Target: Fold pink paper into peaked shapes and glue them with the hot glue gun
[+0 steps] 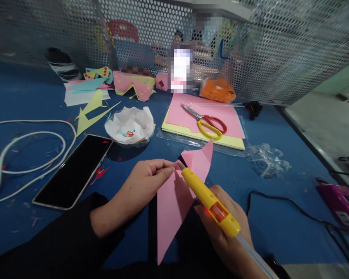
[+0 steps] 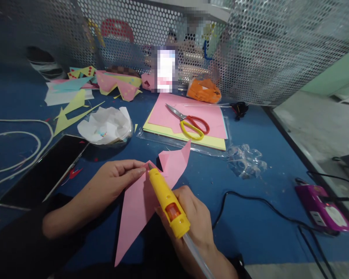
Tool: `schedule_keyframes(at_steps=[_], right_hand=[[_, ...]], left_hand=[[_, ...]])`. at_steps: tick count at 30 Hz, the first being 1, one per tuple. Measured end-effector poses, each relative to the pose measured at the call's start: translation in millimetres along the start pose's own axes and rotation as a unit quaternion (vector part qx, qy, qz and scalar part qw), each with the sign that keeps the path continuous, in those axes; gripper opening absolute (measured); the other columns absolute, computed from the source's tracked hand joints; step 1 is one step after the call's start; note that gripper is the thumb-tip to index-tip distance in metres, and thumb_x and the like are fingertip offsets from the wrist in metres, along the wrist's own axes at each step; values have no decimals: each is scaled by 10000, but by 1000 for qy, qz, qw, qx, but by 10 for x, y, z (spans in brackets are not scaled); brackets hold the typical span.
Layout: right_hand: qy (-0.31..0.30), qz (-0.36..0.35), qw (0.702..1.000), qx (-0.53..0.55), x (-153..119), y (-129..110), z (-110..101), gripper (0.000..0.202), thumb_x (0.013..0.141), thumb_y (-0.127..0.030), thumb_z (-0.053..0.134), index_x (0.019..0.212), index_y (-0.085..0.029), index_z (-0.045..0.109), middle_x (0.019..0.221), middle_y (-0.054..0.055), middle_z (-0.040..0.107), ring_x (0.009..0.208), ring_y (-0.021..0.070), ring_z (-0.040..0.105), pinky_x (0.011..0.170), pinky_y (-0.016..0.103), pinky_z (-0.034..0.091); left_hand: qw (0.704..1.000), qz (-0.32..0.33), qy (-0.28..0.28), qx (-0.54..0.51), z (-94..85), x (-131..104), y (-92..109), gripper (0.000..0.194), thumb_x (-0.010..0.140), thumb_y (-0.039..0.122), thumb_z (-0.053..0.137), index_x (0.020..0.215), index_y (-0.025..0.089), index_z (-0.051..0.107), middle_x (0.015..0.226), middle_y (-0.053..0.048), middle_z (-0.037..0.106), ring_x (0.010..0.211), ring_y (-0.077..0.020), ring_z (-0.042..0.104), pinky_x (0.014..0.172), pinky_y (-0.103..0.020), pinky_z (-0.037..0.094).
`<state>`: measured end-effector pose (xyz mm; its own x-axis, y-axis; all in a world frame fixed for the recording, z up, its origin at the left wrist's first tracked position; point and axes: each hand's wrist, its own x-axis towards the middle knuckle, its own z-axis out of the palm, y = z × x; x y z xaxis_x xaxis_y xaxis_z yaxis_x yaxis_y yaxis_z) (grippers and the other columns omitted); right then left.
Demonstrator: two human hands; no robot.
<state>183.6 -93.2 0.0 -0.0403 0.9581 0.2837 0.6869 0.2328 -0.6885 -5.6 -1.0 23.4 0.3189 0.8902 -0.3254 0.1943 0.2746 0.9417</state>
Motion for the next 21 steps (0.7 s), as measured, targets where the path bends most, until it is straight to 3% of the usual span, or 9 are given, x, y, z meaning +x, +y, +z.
schedule_keyframes(at_steps=[21], right_hand=[[2,-14,1000,-18,-31,35,-2,131,937,-328,552,838,-244,528,697,-47,545,544,100,515,501,238,368]], left_hand=[[999,28,1,25,-4,-18,7,276,812,445,627,820,207,766,726,-15,683,631,-140,515,545,-242,363]])
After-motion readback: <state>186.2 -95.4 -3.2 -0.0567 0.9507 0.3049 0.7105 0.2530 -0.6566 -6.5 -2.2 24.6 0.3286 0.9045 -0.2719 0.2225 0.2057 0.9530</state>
